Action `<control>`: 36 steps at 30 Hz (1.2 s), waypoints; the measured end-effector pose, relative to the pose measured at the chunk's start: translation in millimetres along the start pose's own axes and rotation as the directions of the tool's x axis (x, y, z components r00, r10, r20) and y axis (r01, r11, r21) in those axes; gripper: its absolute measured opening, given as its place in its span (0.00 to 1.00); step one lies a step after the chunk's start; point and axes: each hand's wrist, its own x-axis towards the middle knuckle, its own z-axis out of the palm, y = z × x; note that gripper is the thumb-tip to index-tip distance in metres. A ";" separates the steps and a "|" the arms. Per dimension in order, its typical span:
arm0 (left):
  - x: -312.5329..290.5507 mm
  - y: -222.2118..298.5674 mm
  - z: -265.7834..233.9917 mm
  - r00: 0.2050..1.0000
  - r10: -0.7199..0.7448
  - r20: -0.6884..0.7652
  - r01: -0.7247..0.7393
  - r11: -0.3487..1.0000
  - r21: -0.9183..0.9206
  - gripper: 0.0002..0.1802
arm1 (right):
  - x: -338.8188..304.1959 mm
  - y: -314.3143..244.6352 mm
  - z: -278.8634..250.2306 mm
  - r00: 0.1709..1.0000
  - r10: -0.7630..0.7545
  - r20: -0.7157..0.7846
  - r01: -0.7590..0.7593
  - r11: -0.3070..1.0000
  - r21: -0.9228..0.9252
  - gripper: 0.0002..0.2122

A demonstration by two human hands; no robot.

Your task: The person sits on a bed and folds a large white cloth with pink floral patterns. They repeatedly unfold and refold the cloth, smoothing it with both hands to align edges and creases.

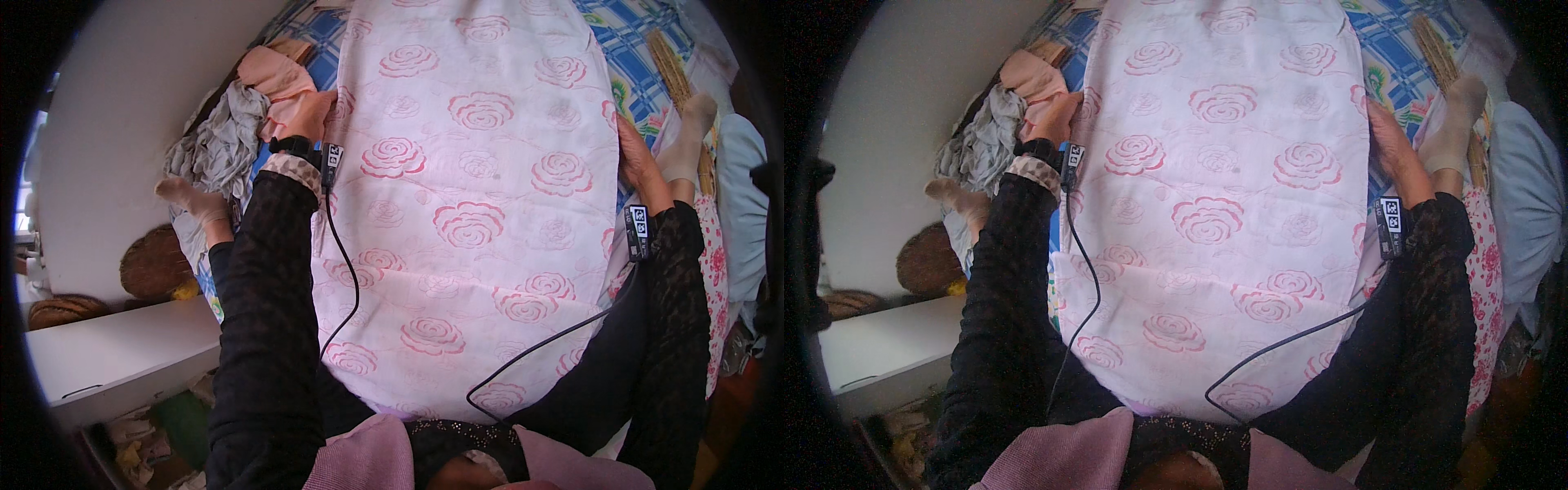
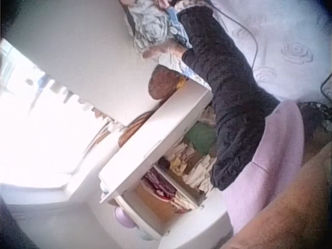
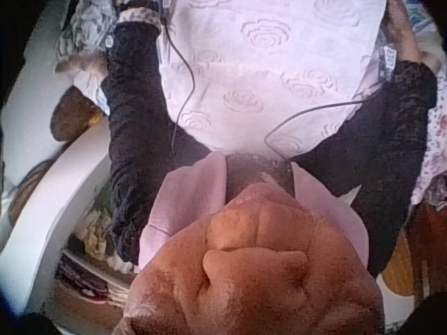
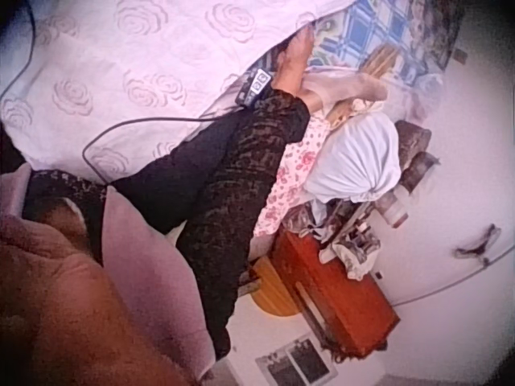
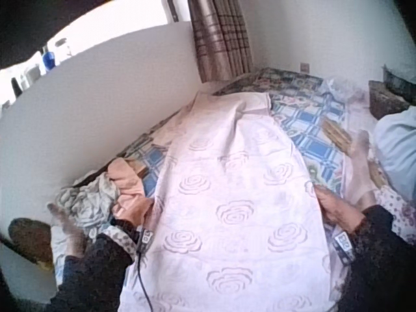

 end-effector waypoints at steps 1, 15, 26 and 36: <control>4.7 -1.7 -2.8 0.999 -0.012 0.032 0.007 0.991 0.134 0.12 | 1.5 1.4 -1.3 0.998 -0.003 0.071 0.003 1.000 0.004 0.21; 42.7 -60.2 -1.2 0.970 0.058 -0.237 0.018 0.952 0.306 0.10 | 9.2 4.5 7.9 0.993 -0.022 -0.116 -0.001 0.982 -0.188 0.19; 49.3 -62.9 20.5 0.781 -0.032 -0.623 0.240 0.937 0.254 0.13 | 40.5 19.3 -32.7 0.925 -0.292 -0.244 0.069 0.760 -0.647 0.16; 19.3 -50.3 -5.1 0.941 -0.277 -0.192 0.213 0.930 -0.301 0.12 | 26.6 11.7 -21.4 0.969 -0.070 -0.236 -0.046 0.891 -0.452 0.19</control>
